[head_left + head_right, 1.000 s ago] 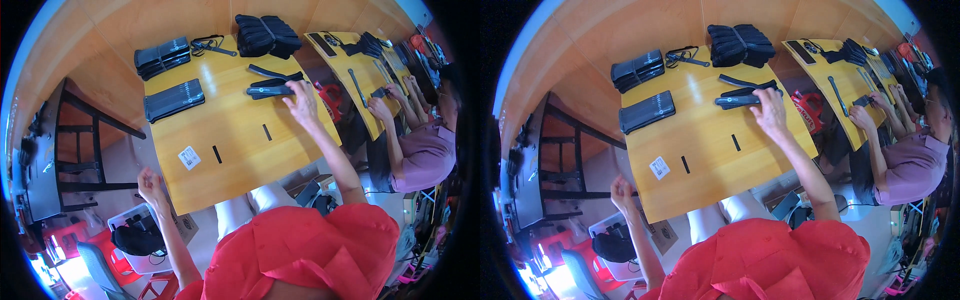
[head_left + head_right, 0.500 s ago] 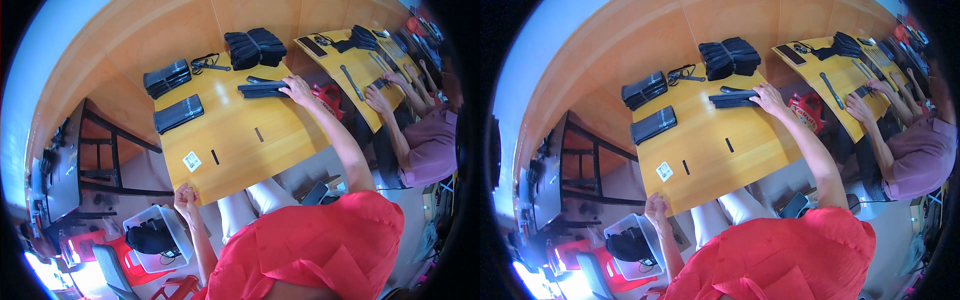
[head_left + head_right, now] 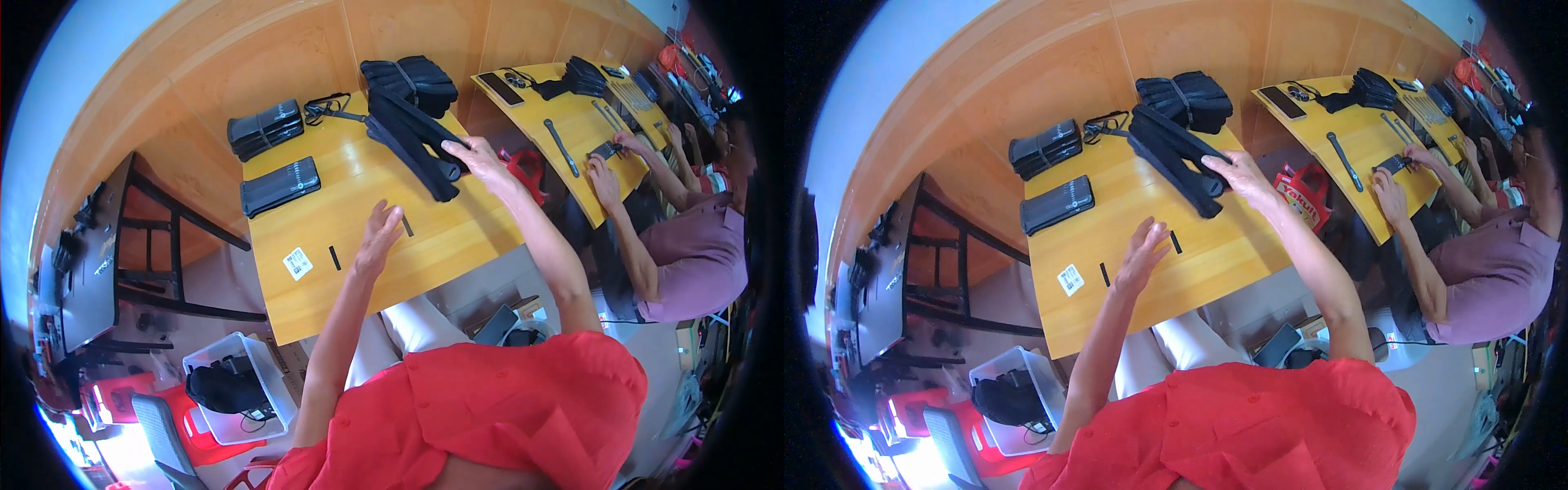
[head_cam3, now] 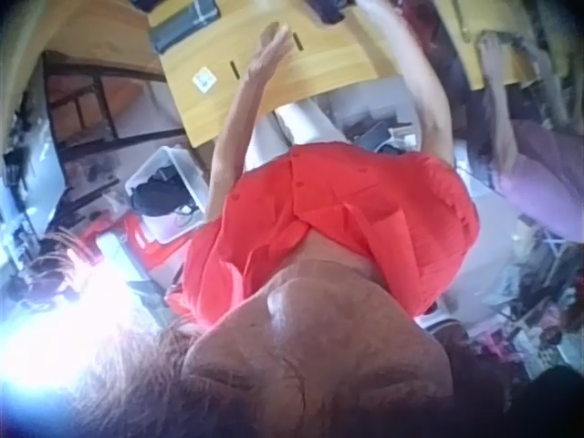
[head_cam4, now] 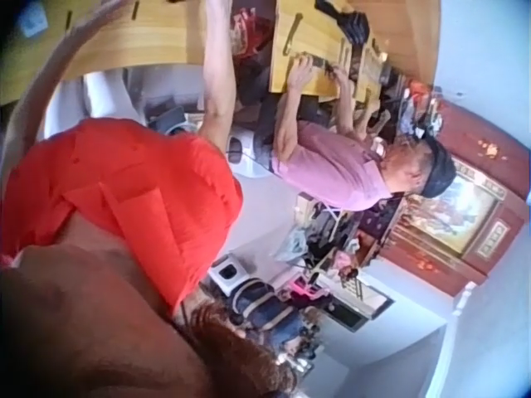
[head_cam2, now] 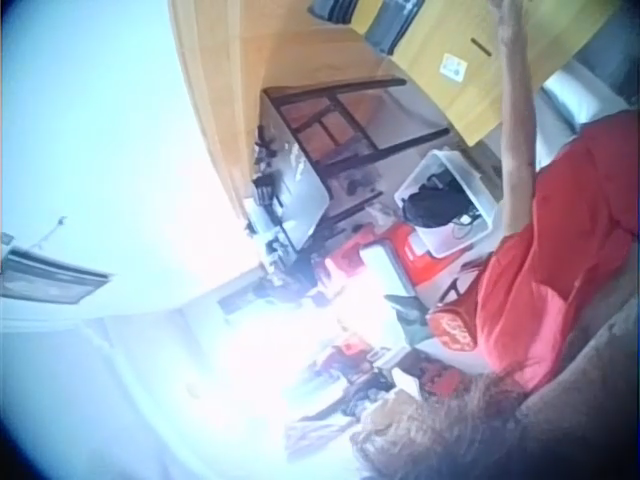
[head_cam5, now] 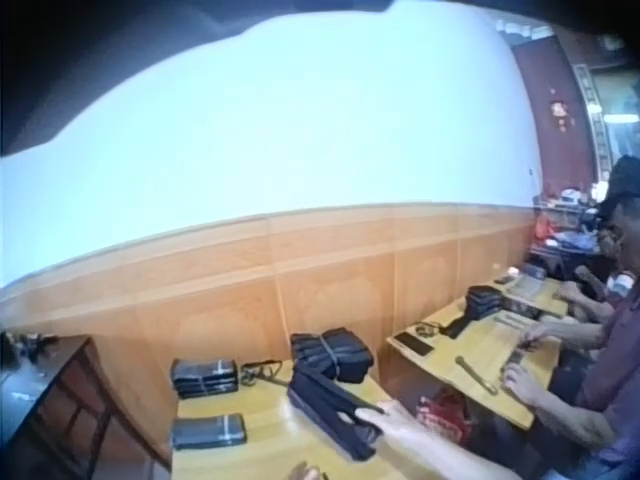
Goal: Assembling and preparing black fabric straps by attaching components and organizing them at a workstation.
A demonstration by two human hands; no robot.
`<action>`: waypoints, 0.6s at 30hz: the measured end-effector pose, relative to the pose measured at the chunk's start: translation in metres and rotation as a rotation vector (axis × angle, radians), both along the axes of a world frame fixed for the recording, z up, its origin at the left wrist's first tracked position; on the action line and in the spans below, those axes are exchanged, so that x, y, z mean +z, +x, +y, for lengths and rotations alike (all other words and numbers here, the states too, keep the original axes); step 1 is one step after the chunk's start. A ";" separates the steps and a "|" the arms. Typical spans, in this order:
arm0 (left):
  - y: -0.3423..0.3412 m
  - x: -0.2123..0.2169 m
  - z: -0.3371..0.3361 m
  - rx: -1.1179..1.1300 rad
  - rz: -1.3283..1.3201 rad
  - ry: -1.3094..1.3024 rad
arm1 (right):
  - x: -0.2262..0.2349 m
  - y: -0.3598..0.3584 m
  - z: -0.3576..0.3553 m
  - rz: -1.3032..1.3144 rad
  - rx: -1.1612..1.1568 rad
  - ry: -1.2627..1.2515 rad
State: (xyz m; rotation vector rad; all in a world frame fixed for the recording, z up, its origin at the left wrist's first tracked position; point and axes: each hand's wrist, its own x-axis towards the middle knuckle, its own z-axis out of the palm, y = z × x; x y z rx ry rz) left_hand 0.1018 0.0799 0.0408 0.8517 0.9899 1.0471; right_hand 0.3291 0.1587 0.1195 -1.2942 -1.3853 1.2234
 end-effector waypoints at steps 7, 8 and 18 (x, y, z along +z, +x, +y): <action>0.032 0.033 -0.005 -0.030 -0.329 0.176 | 0.012 -0.033 -0.065 0.230 0.142 -0.231; 0.030 0.040 -0.009 0.033 -0.314 0.116 | 0.005 -0.036 -0.070 0.232 0.145 -0.236; 0.001 0.059 -0.035 0.012 -0.043 0.165 | -0.020 -0.065 -0.108 -0.390 0.090 0.347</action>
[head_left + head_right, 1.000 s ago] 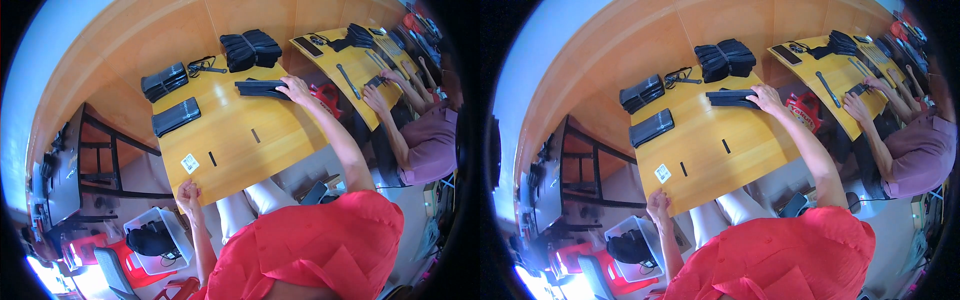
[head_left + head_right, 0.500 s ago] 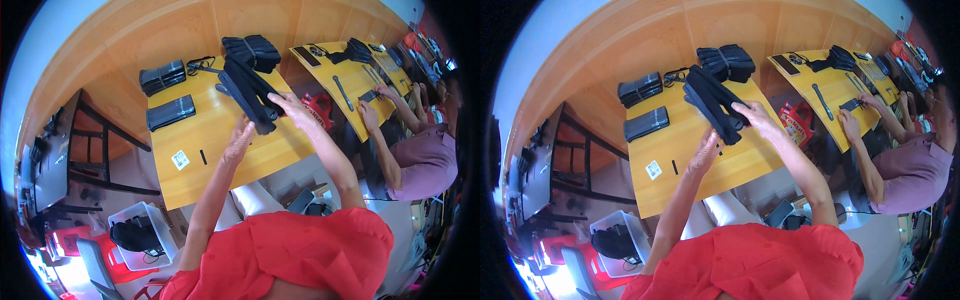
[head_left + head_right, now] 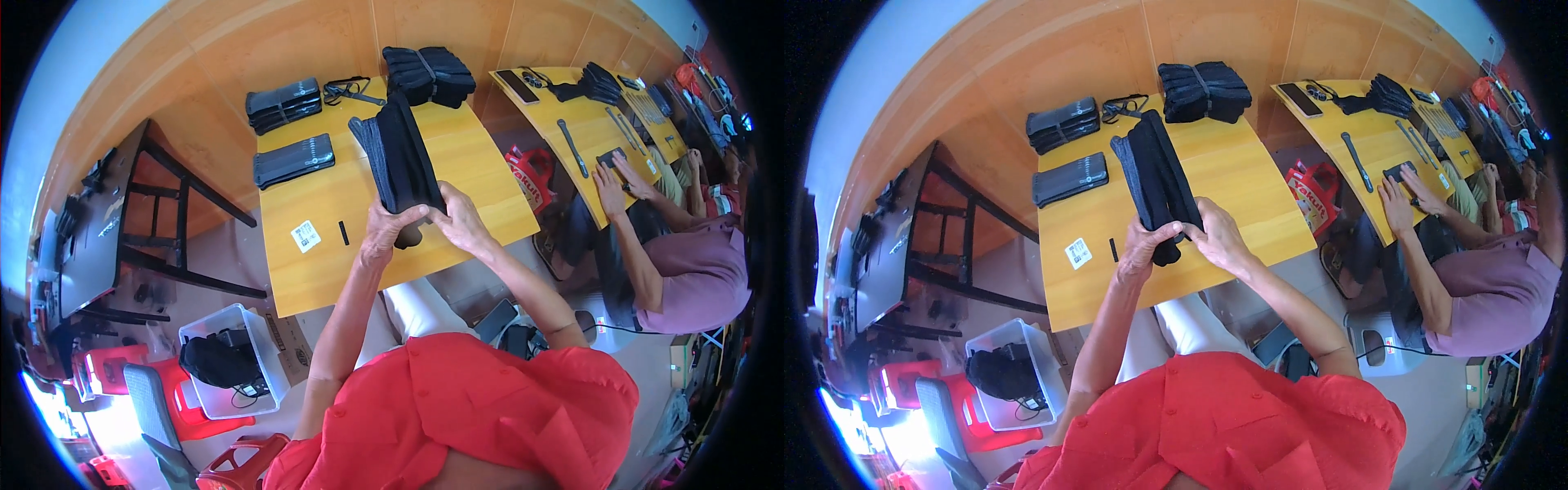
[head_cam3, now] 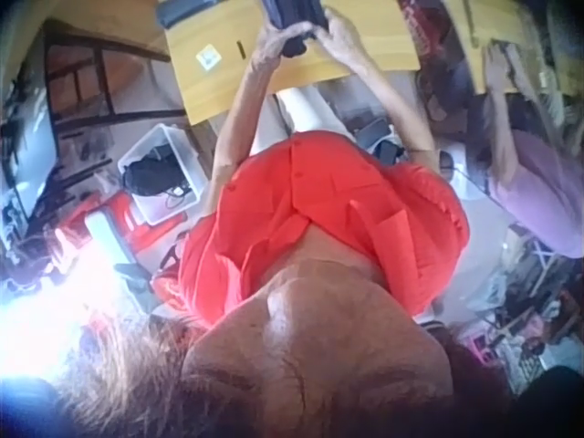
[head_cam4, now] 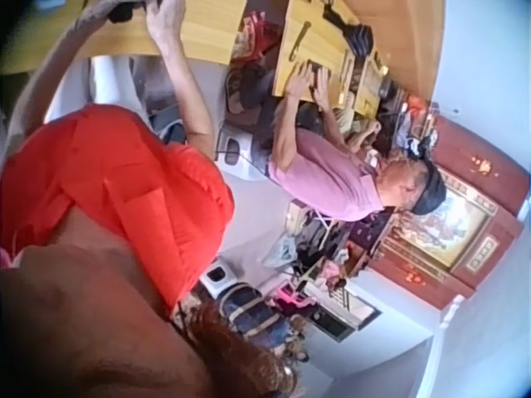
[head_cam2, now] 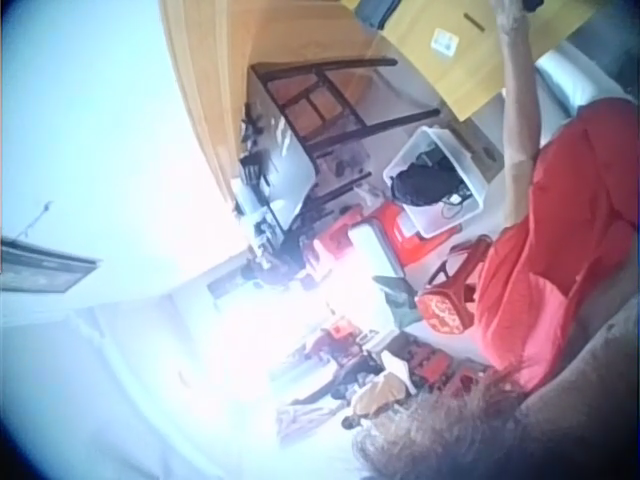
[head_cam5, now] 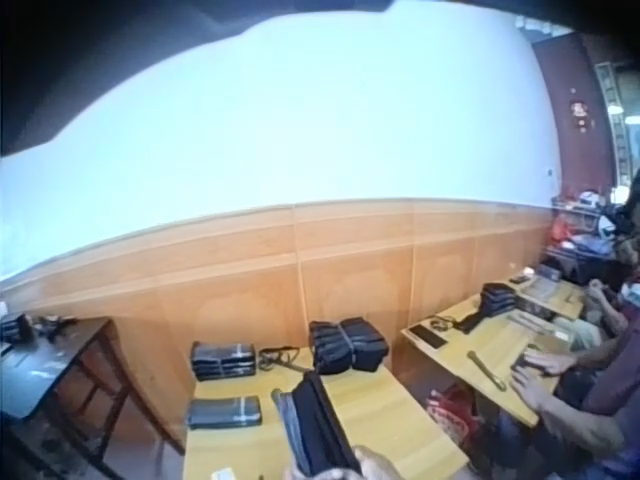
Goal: Assembling and preparing black fabric straps by attaching components and organizing them at a workstation.
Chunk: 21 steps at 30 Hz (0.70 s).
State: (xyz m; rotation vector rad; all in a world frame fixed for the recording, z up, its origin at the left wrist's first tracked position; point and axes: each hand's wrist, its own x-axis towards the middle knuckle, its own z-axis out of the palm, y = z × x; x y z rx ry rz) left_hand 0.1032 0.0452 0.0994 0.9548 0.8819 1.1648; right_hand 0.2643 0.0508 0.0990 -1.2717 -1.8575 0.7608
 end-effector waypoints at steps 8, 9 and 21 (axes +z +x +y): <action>-0.006 0.005 -0.014 -0.041 -0.373 -0.072 | 0.021 -0.012 -0.018 0.209 -0.048 0.050; -0.008 0.003 -0.012 -0.077 -0.275 -0.048 | 0.021 -0.009 -0.018 0.220 -0.041 -0.023; -0.007 0.025 -0.022 0.019 0.124 0.081 | 0.038 -0.005 -0.022 0.071 0.070 -0.130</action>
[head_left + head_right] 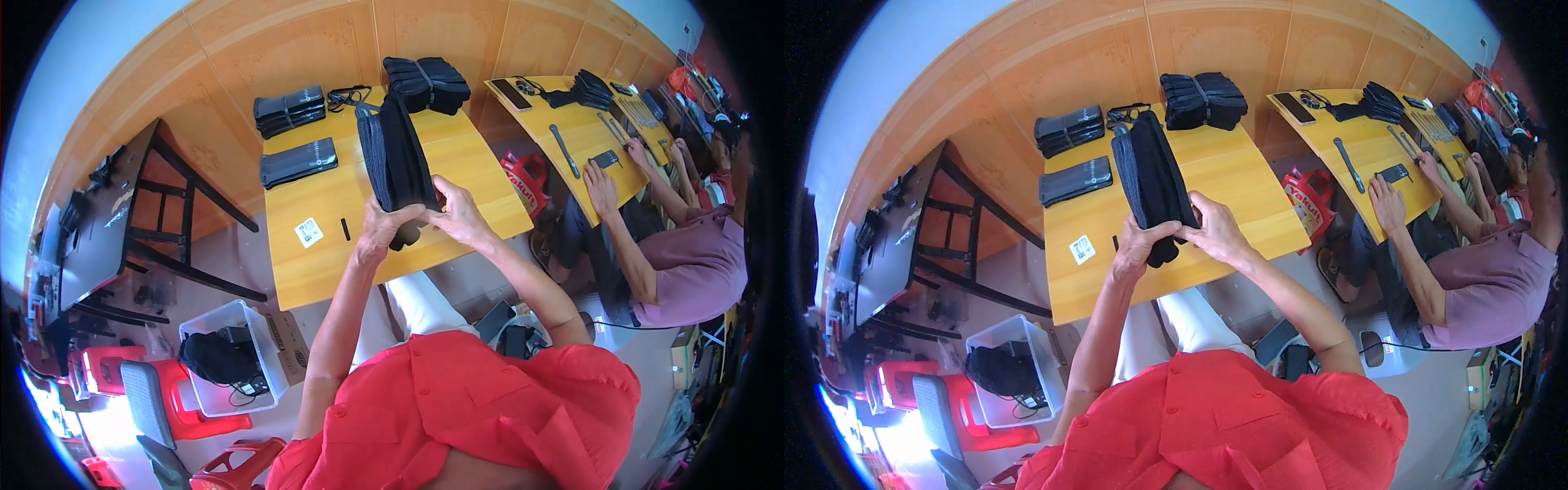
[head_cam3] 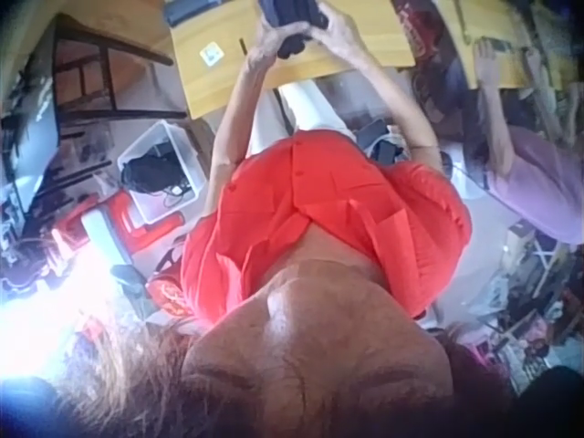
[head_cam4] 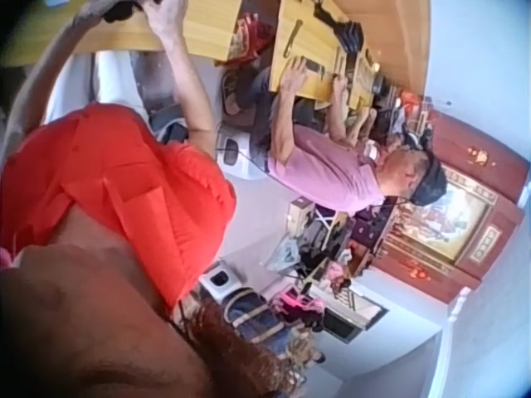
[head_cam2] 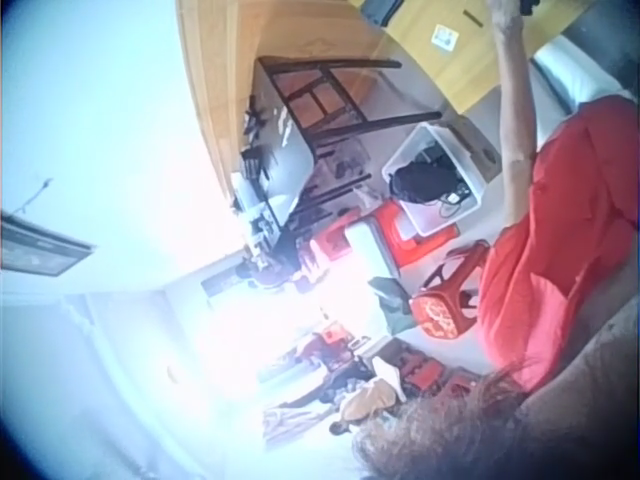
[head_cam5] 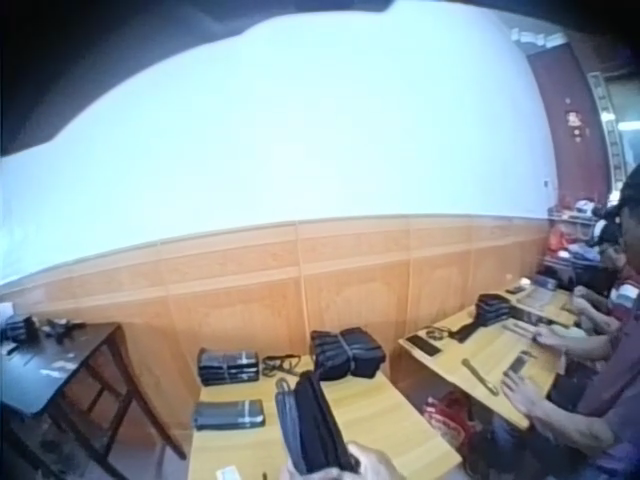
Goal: Assembling and preparing black fabric straps by attaching components and organizing them at a workstation.
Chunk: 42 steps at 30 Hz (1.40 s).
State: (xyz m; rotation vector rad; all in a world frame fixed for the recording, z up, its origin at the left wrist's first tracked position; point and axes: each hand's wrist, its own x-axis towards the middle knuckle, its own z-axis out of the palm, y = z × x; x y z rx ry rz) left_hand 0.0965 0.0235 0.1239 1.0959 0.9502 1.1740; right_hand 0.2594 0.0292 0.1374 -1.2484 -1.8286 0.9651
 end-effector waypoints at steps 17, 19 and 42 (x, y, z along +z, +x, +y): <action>-0.016 0.058 -0.045 -0.031 0.049 -0.115 | 0.034 0.003 -0.035 0.334 0.365 -0.352; -0.020 0.067 -0.052 -0.088 0.079 -0.183 | 0.047 0.000 -0.047 0.412 0.347 -0.422; -0.151 0.027 -0.080 -0.627 0.739 -0.429 | -0.013 0.195 -0.002 -0.440 -0.061 -0.047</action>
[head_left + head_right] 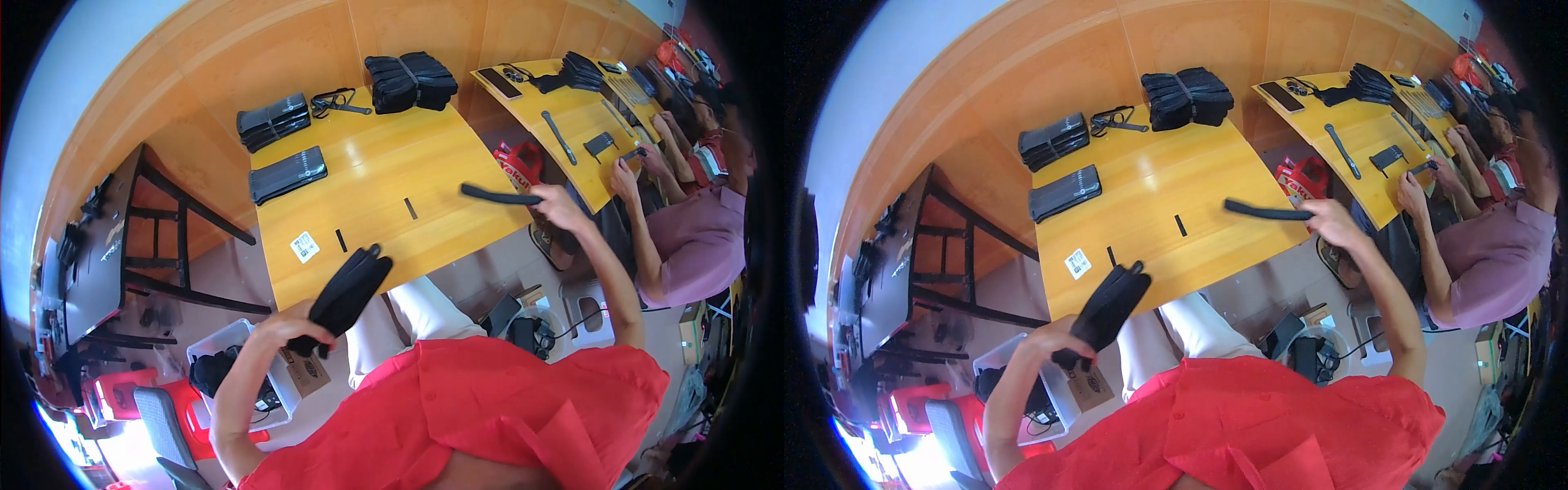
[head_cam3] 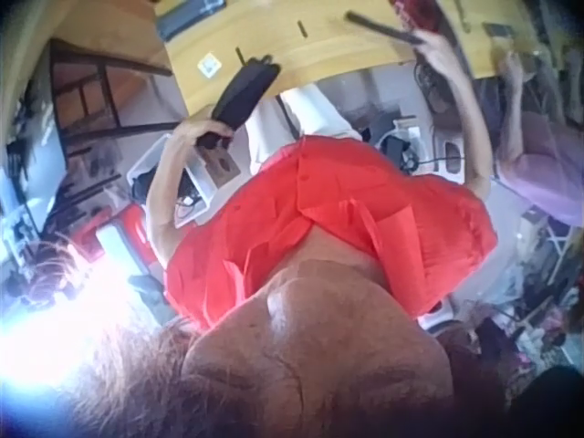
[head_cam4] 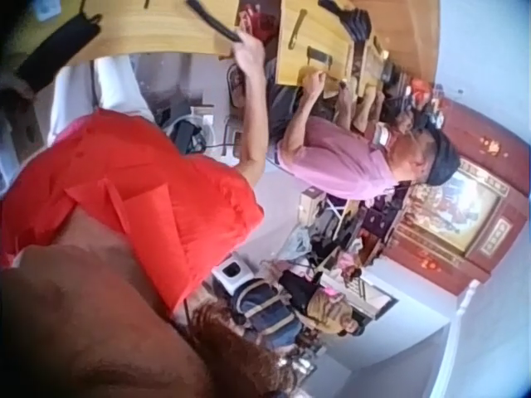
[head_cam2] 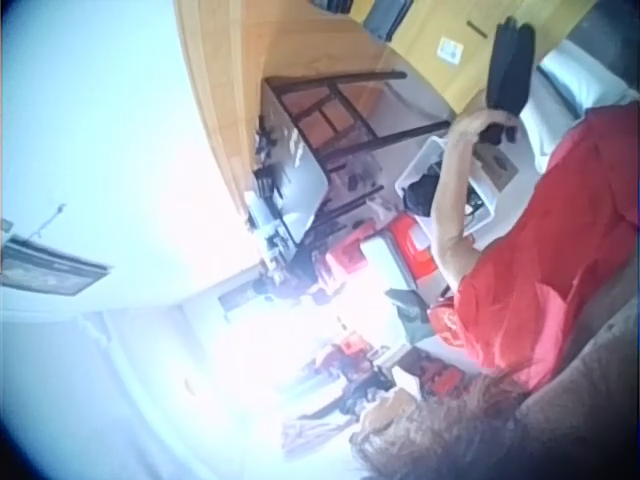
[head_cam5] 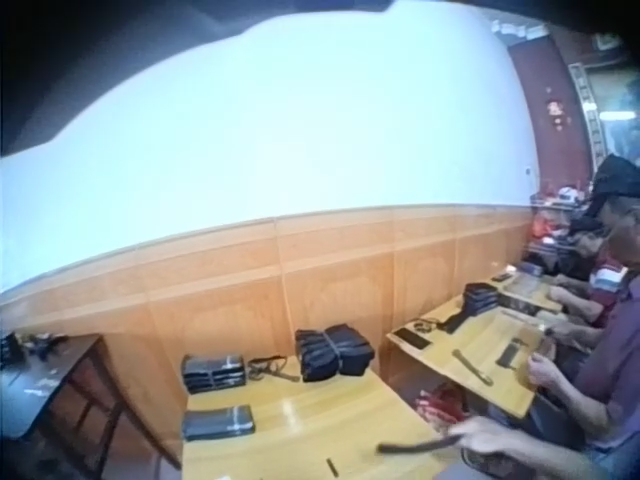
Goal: Assembling and preparing black fabric straps by attaching components and organizing them at a workstation.
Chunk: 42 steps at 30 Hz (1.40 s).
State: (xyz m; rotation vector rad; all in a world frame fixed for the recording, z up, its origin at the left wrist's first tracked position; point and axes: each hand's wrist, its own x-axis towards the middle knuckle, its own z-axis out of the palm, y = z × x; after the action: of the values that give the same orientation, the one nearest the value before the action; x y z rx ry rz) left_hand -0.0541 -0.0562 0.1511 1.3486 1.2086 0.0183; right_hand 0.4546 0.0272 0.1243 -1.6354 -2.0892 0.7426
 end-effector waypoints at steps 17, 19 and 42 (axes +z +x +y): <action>0.166 -0.065 0.212 -0.032 0.661 0.973 | -0.019 -0.029 -0.036 0.241 0.012 0.009; 0.182 -0.093 0.241 -0.005 0.675 1.053 | -0.019 -0.031 -0.040 0.237 -0.027 -0.063; 0.177 -0.074 0.176 0.114 0.109 1.101 | -0.046 -0.075 -0.043 0.667 -0.178 -0.304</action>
State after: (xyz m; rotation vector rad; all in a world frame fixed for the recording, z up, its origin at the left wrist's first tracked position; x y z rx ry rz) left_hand 0.1230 0.1199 0.0772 2.2253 1.4203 0.7983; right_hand 0.3797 -0.0160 0.0787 -1.4159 -1.3925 1.3665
